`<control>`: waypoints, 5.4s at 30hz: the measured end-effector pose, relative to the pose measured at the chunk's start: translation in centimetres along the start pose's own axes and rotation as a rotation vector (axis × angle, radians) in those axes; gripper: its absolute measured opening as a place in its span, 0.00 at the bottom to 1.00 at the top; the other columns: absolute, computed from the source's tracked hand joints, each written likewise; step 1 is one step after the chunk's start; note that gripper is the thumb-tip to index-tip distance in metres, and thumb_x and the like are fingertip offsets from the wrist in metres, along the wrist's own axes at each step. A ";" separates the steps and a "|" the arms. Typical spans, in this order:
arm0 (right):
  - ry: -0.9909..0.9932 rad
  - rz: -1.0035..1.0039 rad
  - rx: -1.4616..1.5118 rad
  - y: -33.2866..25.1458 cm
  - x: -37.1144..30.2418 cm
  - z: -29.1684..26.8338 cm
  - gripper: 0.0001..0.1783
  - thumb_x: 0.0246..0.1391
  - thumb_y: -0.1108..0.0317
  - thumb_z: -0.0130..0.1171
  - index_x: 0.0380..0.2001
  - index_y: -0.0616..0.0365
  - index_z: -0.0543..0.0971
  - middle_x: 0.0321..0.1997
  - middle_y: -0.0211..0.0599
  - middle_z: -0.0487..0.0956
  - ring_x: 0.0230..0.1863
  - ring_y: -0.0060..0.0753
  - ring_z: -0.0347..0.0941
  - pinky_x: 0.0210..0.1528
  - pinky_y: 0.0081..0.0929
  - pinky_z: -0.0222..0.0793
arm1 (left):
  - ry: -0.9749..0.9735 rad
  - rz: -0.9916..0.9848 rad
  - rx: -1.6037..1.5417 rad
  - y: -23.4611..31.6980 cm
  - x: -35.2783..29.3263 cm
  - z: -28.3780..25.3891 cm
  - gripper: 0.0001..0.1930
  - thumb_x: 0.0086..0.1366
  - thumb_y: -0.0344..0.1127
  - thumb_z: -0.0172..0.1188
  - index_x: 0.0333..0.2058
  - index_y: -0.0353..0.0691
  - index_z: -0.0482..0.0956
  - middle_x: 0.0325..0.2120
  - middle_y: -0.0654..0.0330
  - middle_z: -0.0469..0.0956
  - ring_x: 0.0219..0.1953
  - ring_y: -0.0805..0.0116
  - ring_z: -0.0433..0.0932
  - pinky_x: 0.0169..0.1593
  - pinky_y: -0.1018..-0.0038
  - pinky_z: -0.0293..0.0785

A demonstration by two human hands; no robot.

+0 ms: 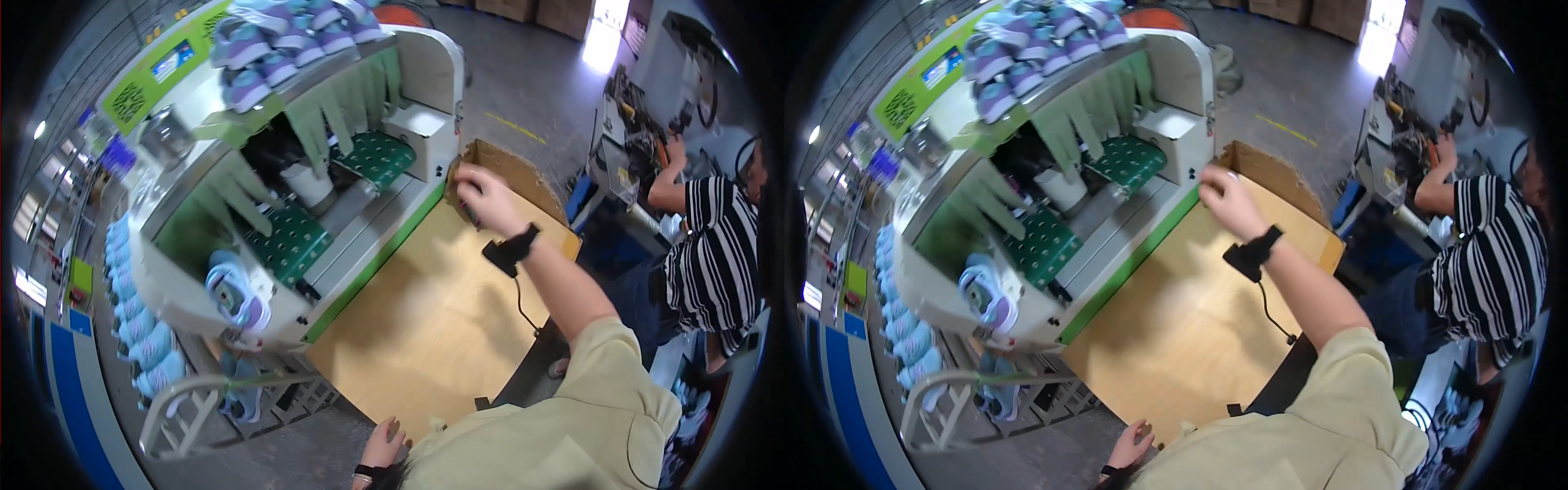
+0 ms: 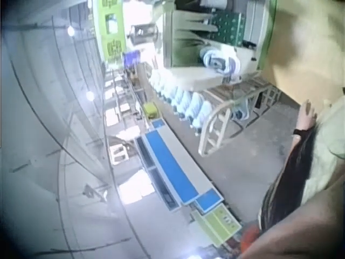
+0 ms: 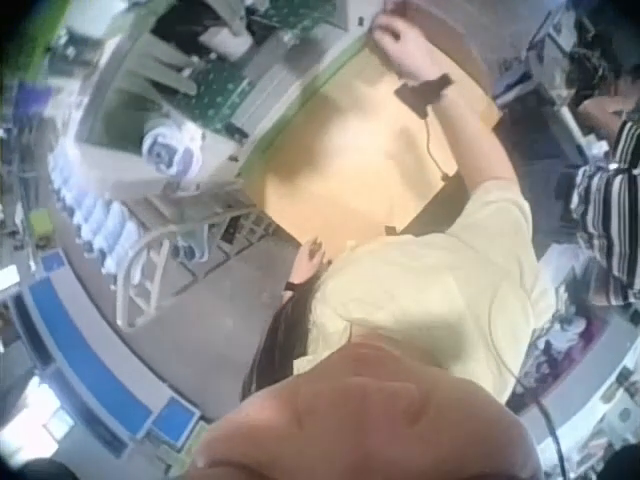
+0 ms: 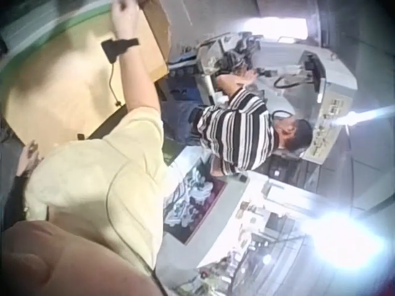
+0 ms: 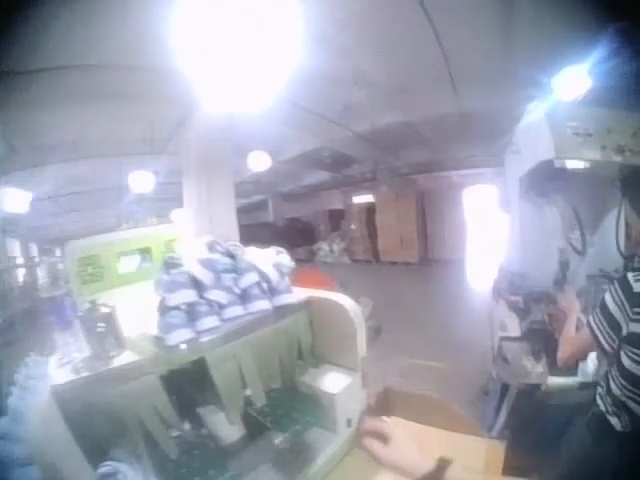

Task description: Sort and place shoes into a UV sterilization or drying machine in a shoe factory.

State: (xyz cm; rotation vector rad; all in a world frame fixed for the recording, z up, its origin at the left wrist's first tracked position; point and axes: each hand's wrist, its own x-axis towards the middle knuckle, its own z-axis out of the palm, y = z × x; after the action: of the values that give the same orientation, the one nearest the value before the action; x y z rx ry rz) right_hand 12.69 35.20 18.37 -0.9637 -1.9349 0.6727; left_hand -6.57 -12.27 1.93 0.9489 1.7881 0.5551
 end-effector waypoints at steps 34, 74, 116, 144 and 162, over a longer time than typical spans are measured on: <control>-0.348 0.473 0.593 6.1 -20.5 15.7 0.41 0.47 0.65 0.64 0.65 0.56 0.61 0.72 0.56 0.53 0.73 0.54 0.49 0.71 0.42 0.50 | 0.376 0.227 -0.204 7.2 18.5 0.3 0.36 0.66 0.36 0.60 0.66 0.30 0.53 0.67 0.39 0.51 0.68 0.45 0.54 0.69 0.60 0.52; -0.893 -0.148 -0.616 8.5 -20.3 15.5 0.51 0.50 0.44 0.61 0.70 0.55 0.52 0.72 0.60 0.52 0.71 0.69 0.46 0.71 0.56 0.44 | 0.329 0.020 0.619 5.4 12.9 0.2 0.49 0.59 0.54 0.61 0.71 0.41 0.44 0.71 0.41 0.38 0.72 0.38 0.39 0.68 0.38 0.39; 0.148 -0.387 0.665 -23.5 27.8 10.5 0.49 0.40 0.67 0.72 0.64 0.51 0.58 0.54 0.45 0.67 0.49 0.35 0.71 0.44 0.28 0.75 | 1.173 1.205 0.198 48.8 15.6 -34.6 0.47 0.49 0.31 0.68 0.64 0.33 0.50 0.57 0.45 0.57 0.60 0.52 0.63 0.65 0.65 0.60; -0.649 0.185 0.034 0.8 -30.7 14.1 0.46 0.45 0.60 0.69 0.65 0.65 0.59 0.56 0.58 0.70 0.59 0.58 0.64 0.62 0.45 0.59 | 0.468 0.343 0.030 2.2 5.3 3.3 0.55 0.49 0.33 0.73 0.69 0.41 0.43 0.69 0.42 0.39 0.70 0.41 0.48 0.70 0.60 0.54; -1.055 0.309 0.146 -3.3 -28.0 13.6 0.48 0.49 0.59 0.69 0.69 0.57 0.56 0.67 0.55 0.60 0.68 0.52 0.58 0.70 0.39 0.54 | 0.632 0.082 -0.257 -2.1 6.5 5.2 0.45 0.64 0.46 0.62 0.69 0.39 0.42 0.69 0.31 0.31 0.73 0.39 0.31 0.72 0.59 0.35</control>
State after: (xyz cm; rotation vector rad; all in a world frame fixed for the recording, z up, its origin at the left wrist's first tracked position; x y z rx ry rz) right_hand 9.32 9.07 1.48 -0.8927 -2.5625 1.7323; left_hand -3.83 -8.51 -5.35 0.7101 2.1587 1.2071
